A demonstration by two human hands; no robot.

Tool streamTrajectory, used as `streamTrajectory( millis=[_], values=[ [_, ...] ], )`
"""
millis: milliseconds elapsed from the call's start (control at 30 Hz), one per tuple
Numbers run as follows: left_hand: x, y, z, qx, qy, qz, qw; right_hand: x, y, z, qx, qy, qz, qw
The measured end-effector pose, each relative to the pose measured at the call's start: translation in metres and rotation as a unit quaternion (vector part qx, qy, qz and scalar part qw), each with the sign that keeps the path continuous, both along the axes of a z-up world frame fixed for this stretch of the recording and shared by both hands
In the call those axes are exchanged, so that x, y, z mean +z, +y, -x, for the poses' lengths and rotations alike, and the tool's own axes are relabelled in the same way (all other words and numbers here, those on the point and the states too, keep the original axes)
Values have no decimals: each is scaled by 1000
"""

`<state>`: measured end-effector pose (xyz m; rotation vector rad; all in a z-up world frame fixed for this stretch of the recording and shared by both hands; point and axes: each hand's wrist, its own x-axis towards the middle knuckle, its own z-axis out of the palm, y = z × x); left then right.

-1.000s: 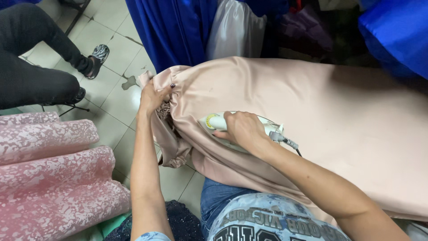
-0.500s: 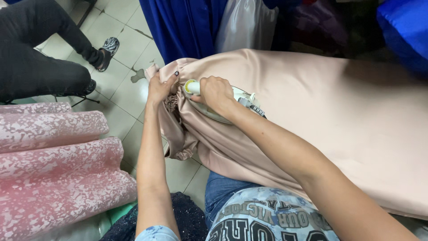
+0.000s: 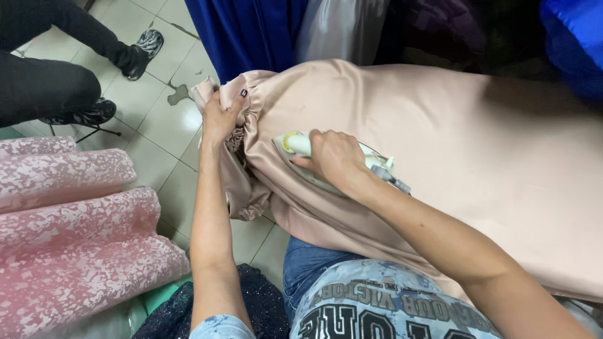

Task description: The person irons a light pink satin garment on a table using a white steam iron. They repeatedly smooth the fabric, adjust the garment, and continue ironing different sections.

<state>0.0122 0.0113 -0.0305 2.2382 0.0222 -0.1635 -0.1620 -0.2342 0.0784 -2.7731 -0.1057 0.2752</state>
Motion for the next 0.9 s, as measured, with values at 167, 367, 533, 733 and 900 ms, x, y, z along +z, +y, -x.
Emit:
streamTrajectory(
  millis=[167,367,533,733,900],
  values=[
    [6,-2,7,0,-7,-6,1000,-26,4,-55,-3,-37,11,999],
    [2,2,6,8,-7,-8,1000,-45,-25,-106,-55,-78,33,995],
    [5,-1,7,-7,-18,-8,1000,-49,-53,-120,-93,-78,63,991],
    [69,-3,36,-186,8,-51,981,-35,-53,-69,-85,-81,34,992],
    [36,40,24,-260,60,-211,940,-1,-74,21,-87,-4,-4,996]
  ],
)
